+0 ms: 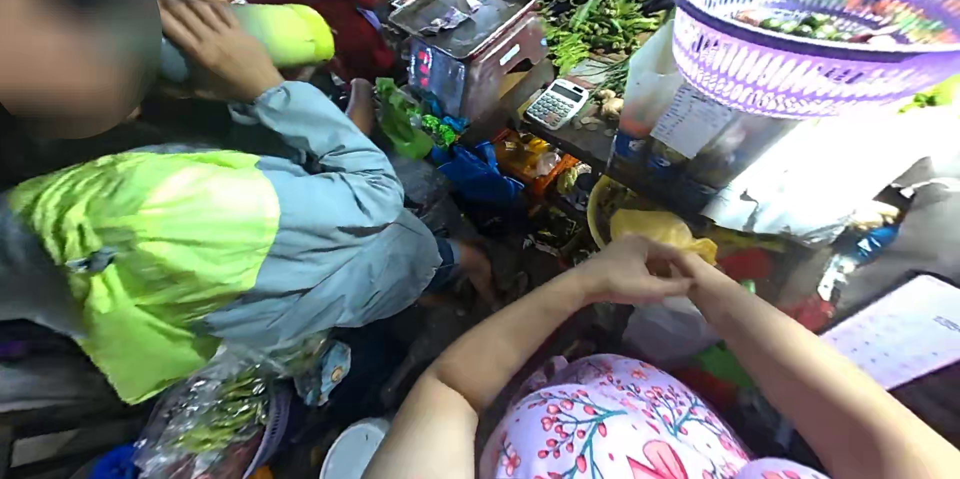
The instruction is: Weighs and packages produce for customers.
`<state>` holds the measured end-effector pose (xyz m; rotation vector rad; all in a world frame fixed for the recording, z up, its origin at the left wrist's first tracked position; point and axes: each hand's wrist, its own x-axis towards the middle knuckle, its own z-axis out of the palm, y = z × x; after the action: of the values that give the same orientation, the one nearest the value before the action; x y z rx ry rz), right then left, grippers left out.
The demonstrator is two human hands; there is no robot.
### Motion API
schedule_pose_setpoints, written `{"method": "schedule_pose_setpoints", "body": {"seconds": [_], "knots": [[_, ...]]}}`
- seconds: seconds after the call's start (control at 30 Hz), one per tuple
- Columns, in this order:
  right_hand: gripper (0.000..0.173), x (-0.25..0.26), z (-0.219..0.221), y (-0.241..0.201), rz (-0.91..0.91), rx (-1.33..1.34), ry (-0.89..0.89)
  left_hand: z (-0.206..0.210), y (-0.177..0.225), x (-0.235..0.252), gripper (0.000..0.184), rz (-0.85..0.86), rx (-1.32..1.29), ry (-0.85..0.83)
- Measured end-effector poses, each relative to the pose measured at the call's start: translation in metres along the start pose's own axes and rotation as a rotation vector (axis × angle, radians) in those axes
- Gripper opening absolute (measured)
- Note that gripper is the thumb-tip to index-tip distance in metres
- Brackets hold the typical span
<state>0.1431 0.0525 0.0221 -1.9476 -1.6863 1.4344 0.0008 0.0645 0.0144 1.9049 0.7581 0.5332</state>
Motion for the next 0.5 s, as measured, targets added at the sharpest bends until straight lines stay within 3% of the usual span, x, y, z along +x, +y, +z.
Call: {"method": "schedule_pose_setpoints", "body": {"seconds": [0.07,0.13,0.2,0.3,0.4,0.5], "knots": [[0.039,0.073,0.009,0.056,-0.085,-0.42,0.012,-0.014,-0.004,0.017,0.035,-0.197,0.144,-0.082],[0.055,0.117,0.01,0.069,-0.022,-0.596,-0.052,-0.021,-0.016,0.026,0.04,-0.202,0.197,0.01],[0.049,0.126,0.012,0.065,-0.029,-0.572,0.038,-0.025,-0.022,0.028,0.038,-0.049,0.139,0.166],[0.04,0.131,0.018,0.073,-0.052,-0.462,0.123,-0.023,-0.03,0.031,0.039,0.091,0.089,0.215],[0.046,0.14,0.013,0.088,-0.062,-0.415,0.135,-0.023,-0.05,0.036,0.042,0.051,0.098,0.218],[0.049,0.107,-0.002,0.071,-0.021,-0.475,0.02,-0.029,-0.075,0.037,0.042,-0.005,0.134,0.25]]}}
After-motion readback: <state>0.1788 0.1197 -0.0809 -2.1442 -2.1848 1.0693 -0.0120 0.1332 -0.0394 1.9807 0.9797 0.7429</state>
